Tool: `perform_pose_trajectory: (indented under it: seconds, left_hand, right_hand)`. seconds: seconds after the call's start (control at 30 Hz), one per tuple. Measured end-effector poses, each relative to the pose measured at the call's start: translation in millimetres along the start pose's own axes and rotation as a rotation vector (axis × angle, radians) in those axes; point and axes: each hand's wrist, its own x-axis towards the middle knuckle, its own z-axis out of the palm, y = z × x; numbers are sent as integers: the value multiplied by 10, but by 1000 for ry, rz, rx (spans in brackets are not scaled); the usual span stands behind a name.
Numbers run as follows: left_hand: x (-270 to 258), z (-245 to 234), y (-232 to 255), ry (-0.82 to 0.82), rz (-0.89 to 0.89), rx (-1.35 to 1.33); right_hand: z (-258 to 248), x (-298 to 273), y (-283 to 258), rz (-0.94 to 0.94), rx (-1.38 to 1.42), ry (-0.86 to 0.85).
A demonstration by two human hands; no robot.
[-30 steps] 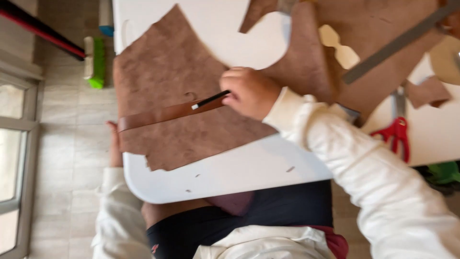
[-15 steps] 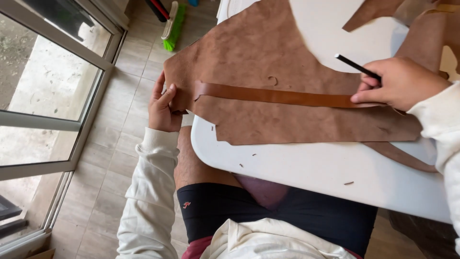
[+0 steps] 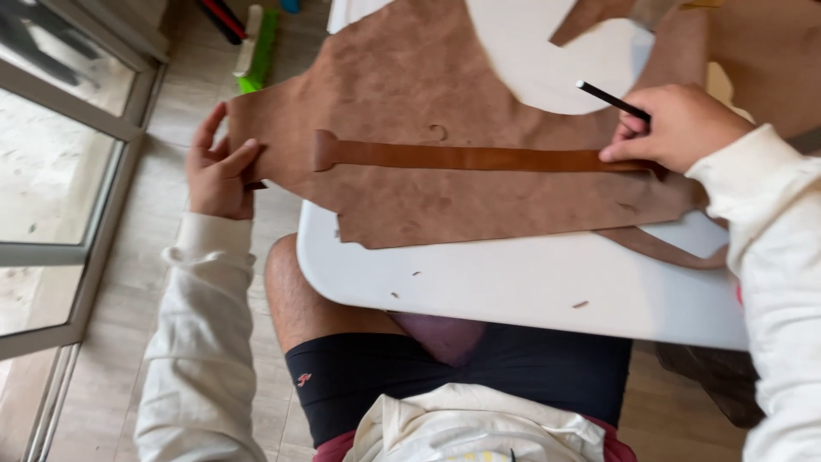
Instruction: The person cuts a small piece of leather with scissors and then uses templates and a pencil to mark out patterns on a larger leather hide.
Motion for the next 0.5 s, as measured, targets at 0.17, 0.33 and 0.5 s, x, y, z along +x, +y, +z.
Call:
perform_pose_trajectory:
  seconds: [0.17,0.33,0.5]
  left_hand:
    - [-155,96,79,32,16,334]
    - [-438,304,184,9,183,664]
    - [-733,626,376,-206,666,965]
  right_hand:
    - [-45,-118,-9,35,98,46]
    - [-96,-177,53,22,27,93]
    - [-134,-275,63,-17,111,50]
